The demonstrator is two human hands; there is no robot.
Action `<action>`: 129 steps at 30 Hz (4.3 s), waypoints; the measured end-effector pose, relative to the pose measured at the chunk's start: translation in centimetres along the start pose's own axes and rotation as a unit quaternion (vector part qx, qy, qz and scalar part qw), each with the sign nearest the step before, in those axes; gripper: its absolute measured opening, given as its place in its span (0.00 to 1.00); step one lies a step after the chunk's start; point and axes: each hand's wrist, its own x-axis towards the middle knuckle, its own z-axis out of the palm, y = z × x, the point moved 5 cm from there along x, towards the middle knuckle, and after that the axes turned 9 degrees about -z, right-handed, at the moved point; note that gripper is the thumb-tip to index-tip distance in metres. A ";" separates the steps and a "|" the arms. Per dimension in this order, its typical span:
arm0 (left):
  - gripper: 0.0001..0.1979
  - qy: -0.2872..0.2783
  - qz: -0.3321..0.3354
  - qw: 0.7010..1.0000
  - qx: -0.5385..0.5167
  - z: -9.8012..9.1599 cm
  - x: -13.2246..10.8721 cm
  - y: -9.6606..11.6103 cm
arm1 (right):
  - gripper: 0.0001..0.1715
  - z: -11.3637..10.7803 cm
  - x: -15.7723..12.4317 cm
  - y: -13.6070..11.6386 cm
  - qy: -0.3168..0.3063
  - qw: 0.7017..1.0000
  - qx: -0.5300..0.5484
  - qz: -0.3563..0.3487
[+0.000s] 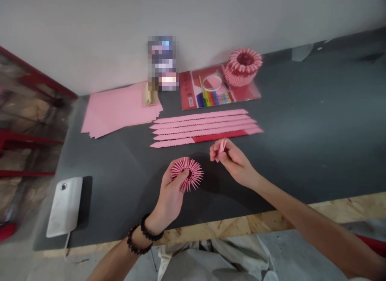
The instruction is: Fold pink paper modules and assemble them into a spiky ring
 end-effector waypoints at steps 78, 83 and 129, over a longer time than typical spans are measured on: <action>0.15 -0.055 0.104 0.956 0.269 0.5 -1.0 0.7 | 0.26 3.6 -1.9 1.6 0.103 0.831 0.451 0.308; 0.15 -0.056 0.100 0.965 0.235 0.4 -0.9 0.3 | 0.25 3.6 -2.0 1.7 0.115 0.820 0.467 0.311; 0.14 -0.068 0.072 0.948 0.303 0.9 -1.0 1.0 | 0.22 3.6 -1.9 1.7 0.128 0.842 0.419 0.314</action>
